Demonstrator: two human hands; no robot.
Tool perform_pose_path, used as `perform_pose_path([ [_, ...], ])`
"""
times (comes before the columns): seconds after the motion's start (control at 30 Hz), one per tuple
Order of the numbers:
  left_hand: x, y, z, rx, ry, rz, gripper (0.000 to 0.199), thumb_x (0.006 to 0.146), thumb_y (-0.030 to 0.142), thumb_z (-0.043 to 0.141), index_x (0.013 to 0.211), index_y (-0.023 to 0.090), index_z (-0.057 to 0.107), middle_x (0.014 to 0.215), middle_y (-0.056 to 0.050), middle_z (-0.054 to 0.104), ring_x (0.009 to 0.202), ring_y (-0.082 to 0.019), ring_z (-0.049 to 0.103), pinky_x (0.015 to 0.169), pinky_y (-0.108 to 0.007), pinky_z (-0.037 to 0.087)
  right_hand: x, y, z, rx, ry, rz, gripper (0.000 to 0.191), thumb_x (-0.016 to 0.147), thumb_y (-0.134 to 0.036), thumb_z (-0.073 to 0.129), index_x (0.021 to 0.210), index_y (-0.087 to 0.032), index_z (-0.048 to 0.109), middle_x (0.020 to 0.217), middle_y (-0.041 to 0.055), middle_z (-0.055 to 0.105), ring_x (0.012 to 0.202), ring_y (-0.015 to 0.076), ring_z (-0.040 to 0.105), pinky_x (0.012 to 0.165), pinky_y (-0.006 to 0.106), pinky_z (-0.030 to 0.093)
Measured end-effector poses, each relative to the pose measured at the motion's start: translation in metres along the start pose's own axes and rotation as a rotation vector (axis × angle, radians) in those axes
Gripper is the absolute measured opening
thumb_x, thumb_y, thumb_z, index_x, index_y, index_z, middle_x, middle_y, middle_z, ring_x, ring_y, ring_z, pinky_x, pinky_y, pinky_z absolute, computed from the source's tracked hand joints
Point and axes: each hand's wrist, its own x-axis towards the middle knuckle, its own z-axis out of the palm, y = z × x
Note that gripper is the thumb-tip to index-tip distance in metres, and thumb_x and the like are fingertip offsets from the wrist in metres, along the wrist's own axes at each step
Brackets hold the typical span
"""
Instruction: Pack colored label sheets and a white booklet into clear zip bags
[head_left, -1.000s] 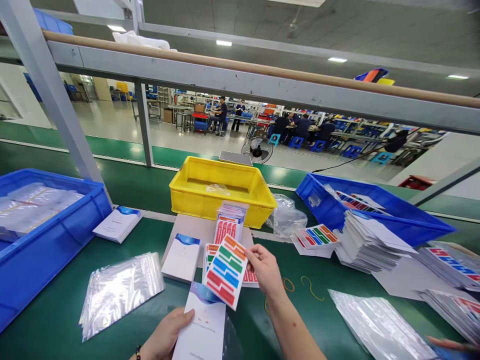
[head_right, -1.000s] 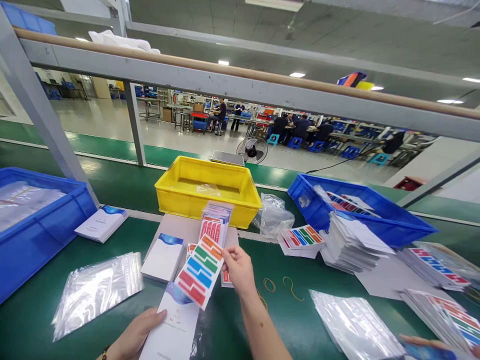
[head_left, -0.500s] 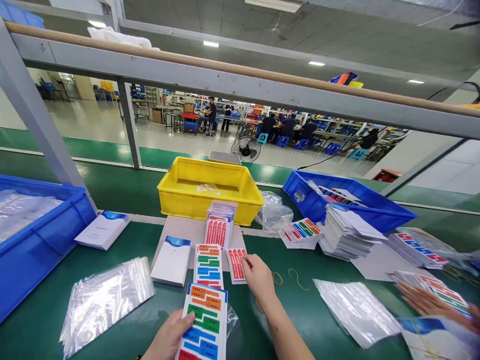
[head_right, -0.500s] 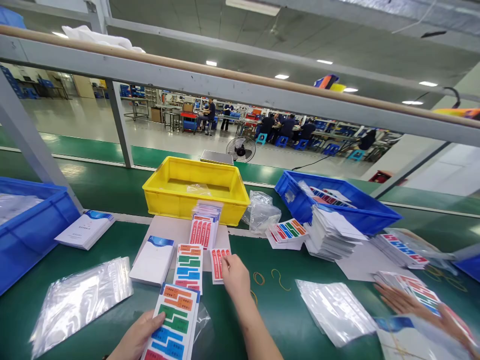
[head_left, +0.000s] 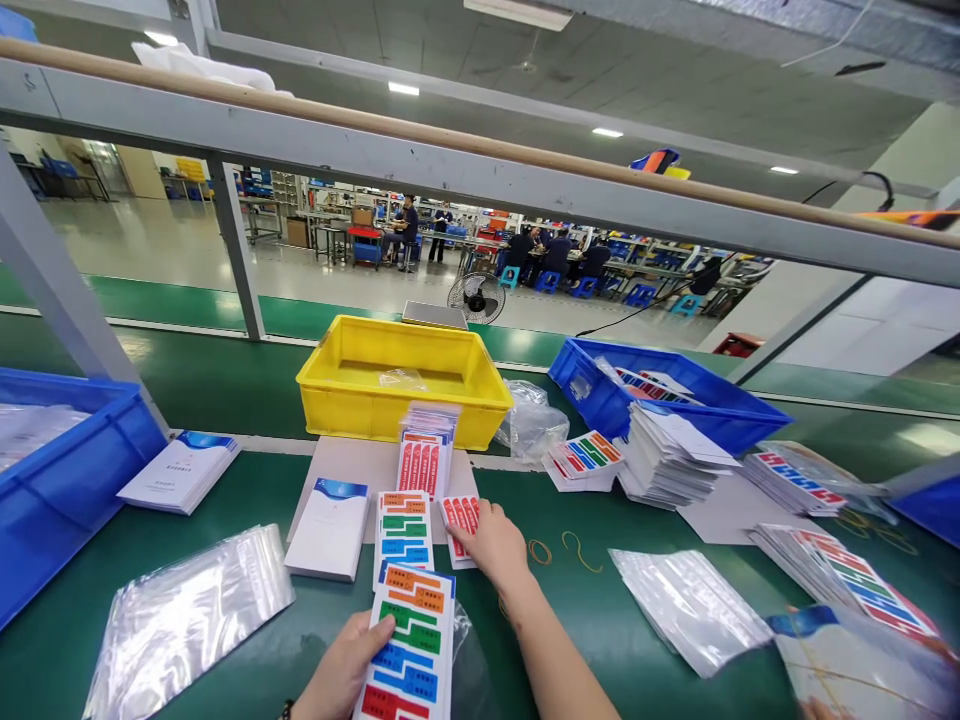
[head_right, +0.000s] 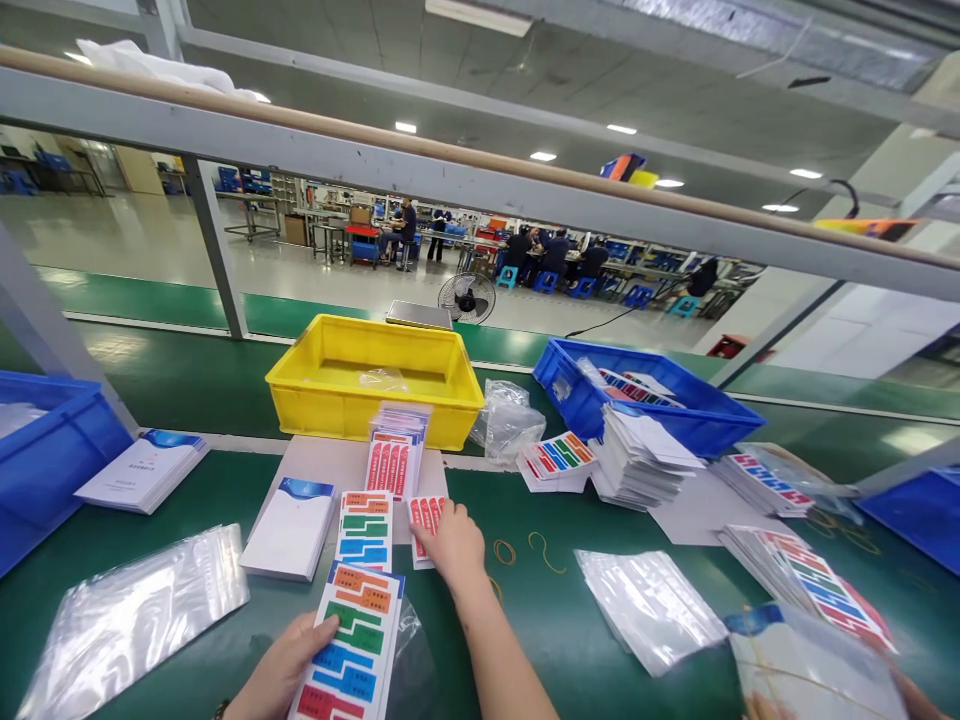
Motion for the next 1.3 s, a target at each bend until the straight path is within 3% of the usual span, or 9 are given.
perform_pose_path([
  [0.23,0.0,0.004,0.001,0.046,0.057,-0.002,0.055,0.048,0.052,0.08,0.079,0.01,0.065,0.071,-0.011,0.075,0.065,-0.025,0.07,0.066,-0.033,0.055,-0.006,-0.015,0.003,-0.034,-0.042,-0.023,0.041,0.079,-0.041,0.053,0.104,-0.009,0.058,0.107,0.0167,0.057,0.087,0.0271,0.063,0.07,0.033,0.045],
  [0.5,0.003,0.003,-0.007,0.005,0.053,0.017,0.05,0.055,0.047,0.08,0.082,0.008,0.065,0.074,-0.012,0.075,0.069,-0.026,0.071,0.066,-0.033,0.055,-0.006,0.001,-0.005,0.031,-0.072,-0.002,0.036,0.082,-0.043,0.048,0.095,-0.013,0.062,0.107,0.0145,0.058,0.088,0.0253,0.063,0.071,0.031,0.044],
  [0.67,0.007,0.0,-0.009,-0.061,0.099,0.057,0.044,0.061,0.041,0.078,0.085,0.007,0.065,0.075,-0.013,0.075,0.069,-0.026,0.071,0.066,-0.034,0.056,0.0,0.02,-0.004,0.15,-0.029,0.075,0.072,0.069,-0.048,0.063,0.124,-0.007,0.042,0.115,0.0201,0.053,0.103,0.0316,0.056,0.076,0.035,0.043],
  [0.83,0.007,0.001,-0.008,-0.101,0.117,0.055,0.037,0.066,0.039,0.075,0.082,0.007,0.065,0.075,-0.013,0.075,0.069,-0.026,0.072,0.067,-0.033,0.056,0.005,0.041,-0.012,0.346,-0.013,0.11,0.029,0.079,-0.04,0.05,0.088,-0.015,0.061,0.086,0.0124,0.067,0.086,0.0279,0.062,0.069,0.032,0.043],
  [0.97,0.003,0.007,-0.006,-0.128,0.119,0.019,0.039,0.068,0.043,0.072,0.084,0.008,0.067,0.08,-0.013,0.075,0.073,-0.027,0.071,0.069,-0.034,0.056,-0.016,0.038,-0.025,0.639,-0.003,0.015,0.043,0.086,-0.052,0.032,0.075,-0.018,0.057,0.069,0.0062,0.066,0.065,0.0207,0.063,0.056,0.027,0.044],
  [1.03,0.003,0.006,-0.005,-0.149,0.11,0.03,0.045,0.067,0.048,0.071,0.086,0.009,0.067,0.082,-0.013,0.075,0.075,-0.027,0.071,0.07,-0.035,0.056,-0.037,0.024,-0.025,0.95,-0.088,-0.04,0.046,0.079,-0.062,0.043,0.073,-0.018,0.053,0.056,0.002,0.061,0.047,0.0159,0.057,0.044,0.024,0.04],
  [1.13,0.006,-0.001,-0.007,-0.175,0.076,0.132,0.049,0.068,0.055,0.067,0.084,0.009,0.068,0.08,-0.012,0.075,0.073,-0.026,0.071,0.069,-0.034,0.055,-0.071,-0.008,-0.015,1.301,-0.404,-0.07,0.049,0.065,-0.066,0.061,0.067,-0.019,0.048,0.04,-0.0047,0.051,0.03,0.0085,0.042,0.034,0.019,0.03],
  [1.23,0.009,-0.009,-0.009,-0.098,-0.006,0.227,0.045,0.068,0.051,0.068,0.081,0.007,0.068,0.076,-0.013,0.075,0.067,-0.025,0.07,0.066,-0.033,0.054,-0.091,-0.032,0.001,1.294,-0.576,-0.053,0.05,0.061,-0.066,0.062,0.066,-0.019,0.045,0.039,-0.0044,0.052,0.029,0.0086,0.043,0.033,0.018,0.031],
  [1.3,0.009,-0.011,-0.009,-0.029,-0.026,0.254,0.043,0.065,0.045,0.073,0.084,0.007,0.068,0.075,-0.013,0.074,0.064,-0.024,0.069,0.065,-0.034,0.053,-0.095,-0.037,0.009,1.225,-0.55,-0.033,0.047,0.063,-0.063,0.062,0.064,-0.02,0.045,0.04,-0.0048,0.051,0.031,0.0094,0.045,0.033,0.019,0.033],
])
